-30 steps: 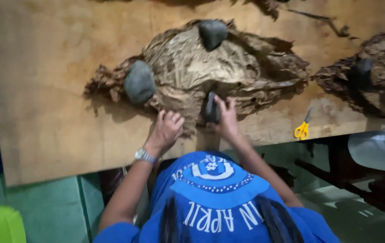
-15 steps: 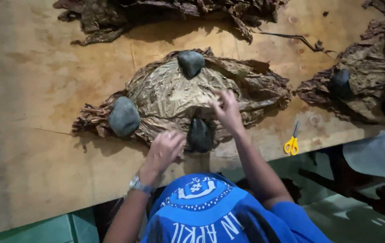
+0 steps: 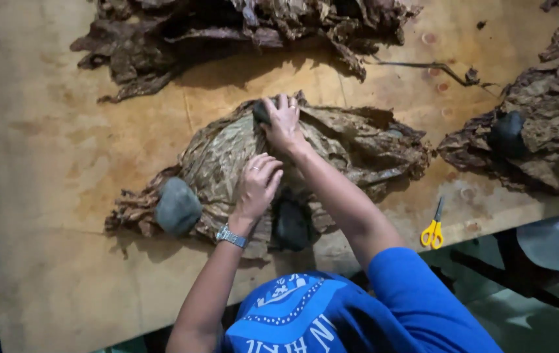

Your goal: The person repeatedly picks up small stones and places them on a large dried leaf spread on a wooden table. They adjust the positions of the stones multiple times, sometimes moving them aside and returning them, while another person works on a similar leaf nearby.

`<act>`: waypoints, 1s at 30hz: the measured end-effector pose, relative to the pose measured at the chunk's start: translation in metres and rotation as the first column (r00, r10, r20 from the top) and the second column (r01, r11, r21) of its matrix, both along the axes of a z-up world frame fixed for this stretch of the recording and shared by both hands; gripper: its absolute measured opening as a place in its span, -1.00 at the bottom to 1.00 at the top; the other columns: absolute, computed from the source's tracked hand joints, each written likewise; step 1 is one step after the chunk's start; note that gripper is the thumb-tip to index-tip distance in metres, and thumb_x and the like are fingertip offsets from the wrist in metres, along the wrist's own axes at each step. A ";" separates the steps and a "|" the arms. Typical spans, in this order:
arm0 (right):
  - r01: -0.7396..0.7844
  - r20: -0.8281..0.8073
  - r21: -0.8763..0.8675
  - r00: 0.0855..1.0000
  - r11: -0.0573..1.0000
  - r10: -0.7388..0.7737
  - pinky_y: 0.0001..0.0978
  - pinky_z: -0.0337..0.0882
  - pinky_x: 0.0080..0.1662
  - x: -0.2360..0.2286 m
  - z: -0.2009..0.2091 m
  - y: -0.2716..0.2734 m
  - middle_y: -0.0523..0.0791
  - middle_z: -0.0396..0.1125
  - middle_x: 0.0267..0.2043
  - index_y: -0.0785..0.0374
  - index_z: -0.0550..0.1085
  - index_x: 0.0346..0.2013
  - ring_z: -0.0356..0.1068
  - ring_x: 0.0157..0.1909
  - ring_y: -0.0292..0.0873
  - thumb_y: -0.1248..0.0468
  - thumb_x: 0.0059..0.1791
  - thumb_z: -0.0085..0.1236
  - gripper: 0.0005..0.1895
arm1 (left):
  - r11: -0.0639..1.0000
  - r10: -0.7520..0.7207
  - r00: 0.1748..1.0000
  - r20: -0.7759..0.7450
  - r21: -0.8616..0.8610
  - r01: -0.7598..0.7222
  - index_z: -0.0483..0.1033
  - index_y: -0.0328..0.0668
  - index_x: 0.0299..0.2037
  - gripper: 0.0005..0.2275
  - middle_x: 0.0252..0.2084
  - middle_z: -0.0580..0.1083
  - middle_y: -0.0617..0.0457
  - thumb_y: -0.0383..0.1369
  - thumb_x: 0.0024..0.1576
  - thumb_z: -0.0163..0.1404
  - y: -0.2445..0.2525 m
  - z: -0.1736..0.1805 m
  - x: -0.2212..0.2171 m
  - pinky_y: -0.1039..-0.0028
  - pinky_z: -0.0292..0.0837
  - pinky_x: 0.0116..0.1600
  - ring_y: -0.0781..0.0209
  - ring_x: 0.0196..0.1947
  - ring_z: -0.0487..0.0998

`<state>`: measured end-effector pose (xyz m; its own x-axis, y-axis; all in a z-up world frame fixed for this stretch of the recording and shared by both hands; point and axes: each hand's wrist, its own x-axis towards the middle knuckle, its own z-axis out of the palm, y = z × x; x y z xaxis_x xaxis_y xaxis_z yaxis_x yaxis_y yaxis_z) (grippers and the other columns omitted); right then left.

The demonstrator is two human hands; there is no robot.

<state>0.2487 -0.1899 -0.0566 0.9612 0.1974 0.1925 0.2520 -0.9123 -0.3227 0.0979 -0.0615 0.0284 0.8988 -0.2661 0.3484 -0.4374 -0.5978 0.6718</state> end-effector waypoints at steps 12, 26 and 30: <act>0.094 -0.091 0.964 0.996 0.250 -0.021 -0.02 0.30 0.31 -0.104 0.143 -0.097 0.17 0.26 0.27 0.31 0.20 0.45 0.29 0.28 0.08 0.42 -0.07 0.37 -0.17 | 0.955 0.018 0.997 -0.080 0.297 0.007 0.34 0.12 0.34 -0.41 0.42 0.23 -0.15 0.15 0.17 0.05 -0.049 -0.032 0.153 -0.17 0.15 0.38 -0.30 0.45 0.14; -0.091 0.067 0.696 0.996 0.712 0.062 0.01 0.15 0.33 -0.063 0.088 -0.078 0.05 0.17 0.22 0.18 0.40 0.32 0.17 0.29 0.13 0.22 -0.08 0.44 -0.31 | 0.940 -0.153 0.987 0.054 0.315 0.129 0.47 0.32 -0.26 -0.76 -0.34 0.44 0.25 0.10 0.27 -0.10 -0.068 -0.082 0.247 0.35 0.58 -0.14 0.19 -0.20 0.58; 0.058 0.019 0.602 0.996 0.797 -0.087 0.07 0.17 0.26 -0.036 0.061 -0.084 0.08 0.18 0.18 0.11 0.44 0.28 0.20 0.18 0.22 0.29 -0.14 0.46 -0.31 | 0.977 -0.174 0.902 -0.395 -0.182 0.109 0.57 -0.09 -0.16 -0.83 -0.11 0.58 -0.13 -0.19 0.24 0.09 -0.046 -0.033 0.239 0.08 0.47 0.15 -0.14 0.05 0.57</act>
